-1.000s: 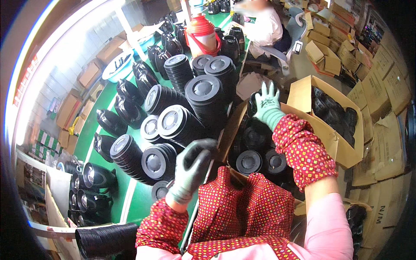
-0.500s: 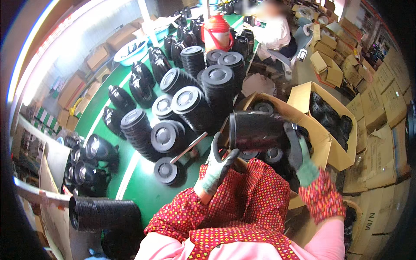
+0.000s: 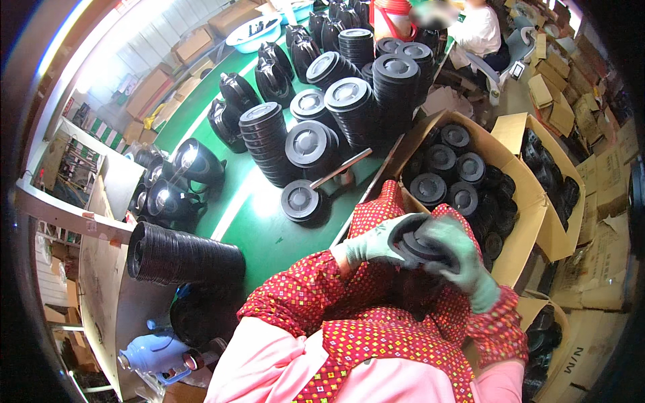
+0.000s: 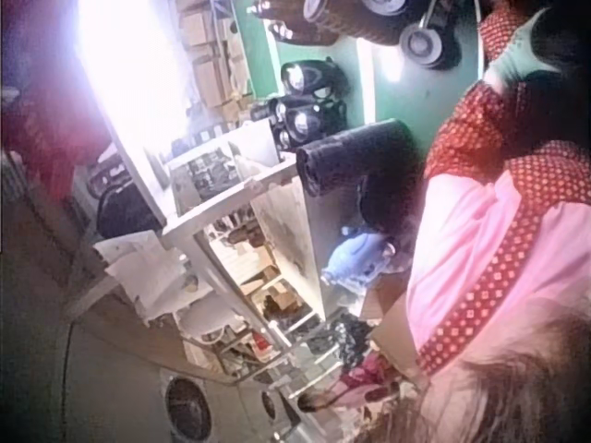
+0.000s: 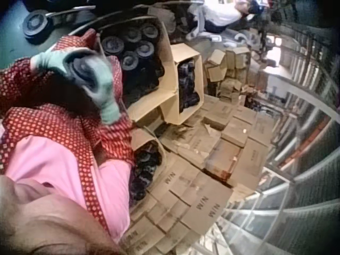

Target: The person repeatedly picks up black cylindrical containers and circular lids from a green worktable, inserts the lids into the containers, and places the assembled units into a cardboard box. The process is performed one at a time with gloved hands.

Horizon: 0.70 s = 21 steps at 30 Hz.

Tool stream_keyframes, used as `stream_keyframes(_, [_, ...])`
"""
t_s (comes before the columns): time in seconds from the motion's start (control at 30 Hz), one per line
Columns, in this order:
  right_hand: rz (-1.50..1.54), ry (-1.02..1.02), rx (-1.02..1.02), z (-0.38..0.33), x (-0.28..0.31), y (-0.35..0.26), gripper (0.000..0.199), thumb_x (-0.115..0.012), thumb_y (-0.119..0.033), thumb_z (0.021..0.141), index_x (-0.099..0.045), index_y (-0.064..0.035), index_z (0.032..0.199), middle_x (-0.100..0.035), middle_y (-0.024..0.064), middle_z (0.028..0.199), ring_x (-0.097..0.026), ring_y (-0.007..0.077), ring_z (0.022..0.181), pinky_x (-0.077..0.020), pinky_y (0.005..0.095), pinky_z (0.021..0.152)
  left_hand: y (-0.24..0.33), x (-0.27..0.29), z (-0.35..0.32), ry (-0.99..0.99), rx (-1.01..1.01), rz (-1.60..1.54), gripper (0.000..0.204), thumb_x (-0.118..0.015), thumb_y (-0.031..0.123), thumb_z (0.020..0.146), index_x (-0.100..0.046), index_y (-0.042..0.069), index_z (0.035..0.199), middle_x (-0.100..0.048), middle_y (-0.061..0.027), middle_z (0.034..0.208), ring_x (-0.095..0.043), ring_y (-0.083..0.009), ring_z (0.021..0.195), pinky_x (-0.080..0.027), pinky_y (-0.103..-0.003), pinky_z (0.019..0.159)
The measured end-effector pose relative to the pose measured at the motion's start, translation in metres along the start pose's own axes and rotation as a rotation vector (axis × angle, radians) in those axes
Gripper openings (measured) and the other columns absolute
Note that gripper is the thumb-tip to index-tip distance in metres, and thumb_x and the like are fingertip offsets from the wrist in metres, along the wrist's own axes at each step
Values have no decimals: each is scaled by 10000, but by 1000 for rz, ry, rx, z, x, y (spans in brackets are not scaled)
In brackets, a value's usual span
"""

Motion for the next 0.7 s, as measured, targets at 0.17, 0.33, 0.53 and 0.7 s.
stream_keyframes(0.17, [-170,203,-203,-4,-38,18,385,-827,-296,839,-764,-69,1143,-757,149,1183,-698,361,1106,-522,482,999,14,84,-34,332,9,792,1020,-945,376,770,-436,28,1584,-480,-227,1605,-506,-346,1468,-414,-424,1225])
stream_keyframes(0.33, [-247,218,-390,13,-39,18,334,-809,-390,885,-786,-86,1019,-778,116,1033,-717,346,971,-536,462,908,-54,173,-57,380,711,1333,760,-806,374,881,-470,-22,1436,-692,-272,1162,-732,-453,968,-604,-508,834])
stream_keyframes(0.53, [-21,182,-518,9,-23,49,251,-762,-263,929,-781,-59,1075,-754,141,1022,-706,374,968,-549,460,877,-89,197,-47,230,691,1434,485,-591,317,1020,-616,-16,1371,-774,-208,904,-763,-409,815,-596,-530,708])
stream_keyframes(0.7, [99,142,-474,-6,-10,34,326,-696,-169,976,-752,-51,1275,-671,146,1067,-643,319,1003,-504,432,901,-61,184,-41,238,557,1445,491,-722,322,942,-644,40,1337,-761,-191,951,-747,-385,860,-585,-492,768])
Point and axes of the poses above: each hand's wrist, its own z-axis towards the middle knuckle, its own x-axis out of the back of the hand, y = z × x, the point moved 6 cm from there along z, towards the middle knuckle
